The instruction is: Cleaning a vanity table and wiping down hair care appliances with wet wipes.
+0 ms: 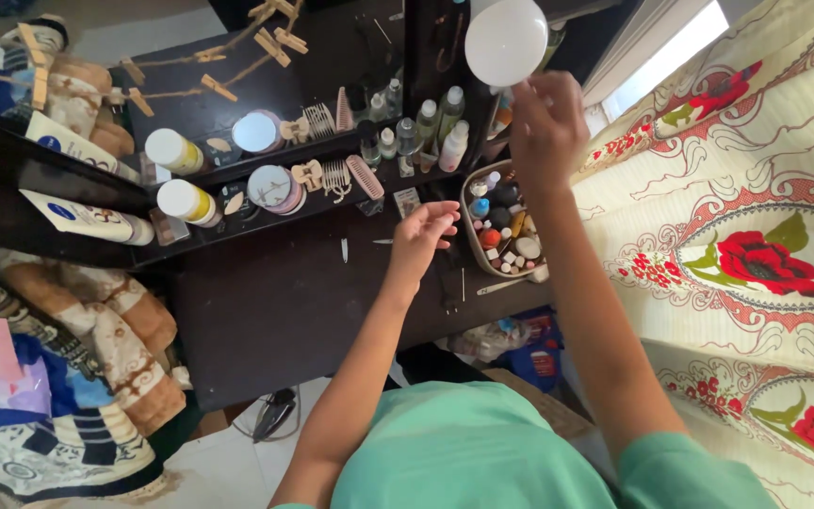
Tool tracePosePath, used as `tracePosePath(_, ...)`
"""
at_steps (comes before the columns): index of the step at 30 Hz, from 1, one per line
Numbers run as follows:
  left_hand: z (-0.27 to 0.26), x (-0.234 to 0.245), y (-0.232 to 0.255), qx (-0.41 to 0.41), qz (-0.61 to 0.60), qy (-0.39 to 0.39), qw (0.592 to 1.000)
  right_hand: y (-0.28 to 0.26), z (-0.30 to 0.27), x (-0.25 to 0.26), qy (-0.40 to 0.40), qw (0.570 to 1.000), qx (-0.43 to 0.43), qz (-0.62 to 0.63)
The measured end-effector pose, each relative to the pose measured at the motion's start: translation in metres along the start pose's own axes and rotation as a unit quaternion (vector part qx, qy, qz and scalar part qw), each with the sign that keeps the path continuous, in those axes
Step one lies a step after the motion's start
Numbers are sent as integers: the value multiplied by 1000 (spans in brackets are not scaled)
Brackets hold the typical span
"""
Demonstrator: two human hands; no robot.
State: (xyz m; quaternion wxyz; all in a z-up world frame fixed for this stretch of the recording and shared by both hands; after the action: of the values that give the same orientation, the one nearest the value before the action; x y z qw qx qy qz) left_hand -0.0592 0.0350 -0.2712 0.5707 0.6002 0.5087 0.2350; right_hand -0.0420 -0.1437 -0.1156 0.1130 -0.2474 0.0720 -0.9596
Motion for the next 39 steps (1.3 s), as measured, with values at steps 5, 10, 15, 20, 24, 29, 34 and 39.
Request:
tracePosePath(5, 1, 11, -9, 37, 11, -7, 999, 1, -4, -20, -52, 991, 86, -92)
tracePosePath(10, -5, 19, -13, 34, 10, -13, 999, 7, -38, -27, -98, 990, 91, -54)
tracePosePath(15, -1, 24, -20, 31, -3, -11, 999, 14, -65, -41, -116, 988, 73, -69)
tracePosePath(20, -6, 27, -15, 39, -6, -2, 999, 20, -94, -53, -131, 990, 44, -25)
tracePosePath(24, -15, 39, -18, 66, -5, 11, 998, 28, -110, -58, -148, 988, 39, -15)
tracePosePath(29, -30, 86, -39, 73, -20, 35, 996, 34, -125, -61, -222, 972, 70, -34)
tracePosePath(34, -69, 166, -75, 81, -36, 144, 986, -12, -134, -42, -234, 967, -62, 76)
tracePosePath(39, -92, 230, -153, 120, -13, 259, 958, -94, -219, -60, -344, 899, -184, 200)
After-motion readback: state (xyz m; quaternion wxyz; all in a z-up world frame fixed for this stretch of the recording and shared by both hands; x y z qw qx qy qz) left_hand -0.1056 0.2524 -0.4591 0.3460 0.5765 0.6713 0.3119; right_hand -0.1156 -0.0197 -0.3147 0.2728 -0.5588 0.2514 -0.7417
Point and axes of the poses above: each hand's wrist, its own z-axis towards the middle knuckle, its own x-axis out of the back of the hand, y = z × x, the point moved 2 cm from there along z, towards the middle knuckle, and after that the axes turned 2 degrees about x, right-handed, at the moved point
